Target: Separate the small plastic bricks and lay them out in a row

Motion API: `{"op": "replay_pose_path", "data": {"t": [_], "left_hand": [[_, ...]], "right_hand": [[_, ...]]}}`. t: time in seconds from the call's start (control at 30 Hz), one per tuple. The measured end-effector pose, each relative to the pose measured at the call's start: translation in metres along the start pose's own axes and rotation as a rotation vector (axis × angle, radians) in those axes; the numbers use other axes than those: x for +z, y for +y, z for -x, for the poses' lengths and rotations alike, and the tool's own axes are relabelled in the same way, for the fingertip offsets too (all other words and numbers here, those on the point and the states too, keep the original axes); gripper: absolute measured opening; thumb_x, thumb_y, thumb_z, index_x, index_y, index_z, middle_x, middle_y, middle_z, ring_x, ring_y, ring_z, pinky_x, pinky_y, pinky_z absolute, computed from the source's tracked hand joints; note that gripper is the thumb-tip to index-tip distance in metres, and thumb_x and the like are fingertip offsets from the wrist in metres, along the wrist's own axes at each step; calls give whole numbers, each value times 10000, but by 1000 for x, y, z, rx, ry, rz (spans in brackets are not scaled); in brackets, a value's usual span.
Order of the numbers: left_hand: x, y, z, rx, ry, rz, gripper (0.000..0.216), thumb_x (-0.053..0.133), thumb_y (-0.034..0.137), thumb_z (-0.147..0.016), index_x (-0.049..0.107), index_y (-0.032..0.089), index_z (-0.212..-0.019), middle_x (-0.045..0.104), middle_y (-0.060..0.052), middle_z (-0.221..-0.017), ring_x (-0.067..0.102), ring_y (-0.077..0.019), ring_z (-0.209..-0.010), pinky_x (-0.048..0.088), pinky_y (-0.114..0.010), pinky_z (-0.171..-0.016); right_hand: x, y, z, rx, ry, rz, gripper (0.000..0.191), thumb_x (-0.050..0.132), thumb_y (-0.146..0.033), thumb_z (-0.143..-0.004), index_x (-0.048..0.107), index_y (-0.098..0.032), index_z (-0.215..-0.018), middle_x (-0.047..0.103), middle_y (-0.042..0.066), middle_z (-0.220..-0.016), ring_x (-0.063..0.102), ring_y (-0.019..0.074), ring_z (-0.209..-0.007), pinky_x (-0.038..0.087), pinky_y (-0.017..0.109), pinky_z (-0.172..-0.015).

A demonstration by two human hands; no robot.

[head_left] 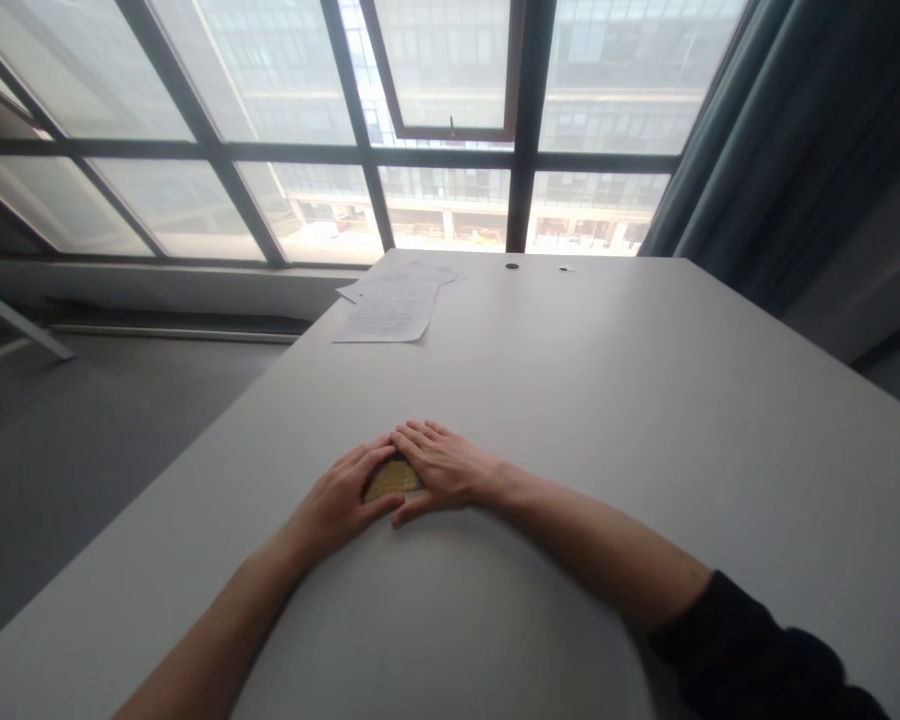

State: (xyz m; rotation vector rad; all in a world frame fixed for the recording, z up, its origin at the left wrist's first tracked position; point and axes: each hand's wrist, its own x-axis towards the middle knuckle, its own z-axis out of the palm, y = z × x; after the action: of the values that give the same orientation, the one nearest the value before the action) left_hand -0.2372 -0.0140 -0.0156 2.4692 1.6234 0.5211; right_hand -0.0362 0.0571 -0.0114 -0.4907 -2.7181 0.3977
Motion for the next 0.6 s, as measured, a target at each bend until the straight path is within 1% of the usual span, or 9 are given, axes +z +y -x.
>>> {"op": "replay_pose_path", "data": {"t": [0.1,0.17,0.23,0.3,0.33,0.37,0.43,0.5,0.6], "left_hand": [[-11,-14,14,-84,109,93,620,583,510,-805,432,205,-1323,488,-98,-1396,483,-250,-1265,401,-384,-1064],[-16,-23,21,-157,167,116,630,568,542,-807,439,195,-1316,518,-104,-1363,511,-257,-1236,417,-384,-1047],[-18,-31,27,-237,197,98,642,529,579,-819,442,183,-1317,531,-116,-1348,521,-268,-1222,416,-398,-1042],[-18,-38,30,-283,188,65,699,495,619,-820,409,173,-1351,504,-133,-1373,504,-282,-1240,402,-417,-1048],[-17,-40,31,-285,166,43,745,486,638,-814,374,167,-1379,477,-143,-1398,484,-291,-1259,393,-427,-1054],[-15,-41,31,-270,137,10,800,487,658,-801,332,161,-1408,441,-155,-1426,456,-301,-1283,377,-440,-1063],[-12,-39,30,-199,61,-85,917,515,689,-761,245,153,-1454,356,-175,-1478,378,-327,-1336,324,-474,-1093],[-9,-33,27,-124,4,-182,976,533,688,-749,177,146,-1478,288,-188,-1507,303,-338,-1375,272,-497,-1114],[-10,-26,25,-76,-26,-232,882,473,617,-835,123,141,-1489,248,-184,-1523,248,-306,-1403,262,-479,-1121]], "right_hand": [[12,-7,-30,-19,54,-65,957,499,-705,-787,259,-40,-1432,381,224,-1441,333,310,-1359,249,419,-1136],[15,-10,-38,24,99,-129,898,437,-667,-849,219,-36,-1449,381,221,-1442,352,277,-1353,281,378,-1122],[14,-11,-32,140,153,-178,913,410,-674,-856,176,-35,-1464,370,222,-1449,357,271,-1349,308,371,-1107],[10,-11,-15,253,165,-163,1020,437,-736,-798,158,-18,-1467,321,240,-1473,300,308,-1376,281,412,-1121],[8,-12,-4,278,141,-125,1094,460,-775,-749,170,3,-1461,279,259,-1487,239,340,-1397,234,446,-1139],[7,-12,6,273,89,-81,1146,469,-803,-713,188,27,-1452,241,278,-1495,186,369,-1408,189,473,-1151],[6,-14,19,271,6,-4,1139,424,-817,-723,224,47,-1438,194,294,-1502,132,387,-1417,136,500,-1158],[8,-16,18,254,-42,32,1069,348,-795,-779,238,41,-1436,177,285,-1509,119,375,-1422,123,510,-1157],[12,-15,-1,181,-68,33,951,265,-731,-855,236,12,-1447,191,246,-1519,133,346,-1426,119,518,-1155]]}}
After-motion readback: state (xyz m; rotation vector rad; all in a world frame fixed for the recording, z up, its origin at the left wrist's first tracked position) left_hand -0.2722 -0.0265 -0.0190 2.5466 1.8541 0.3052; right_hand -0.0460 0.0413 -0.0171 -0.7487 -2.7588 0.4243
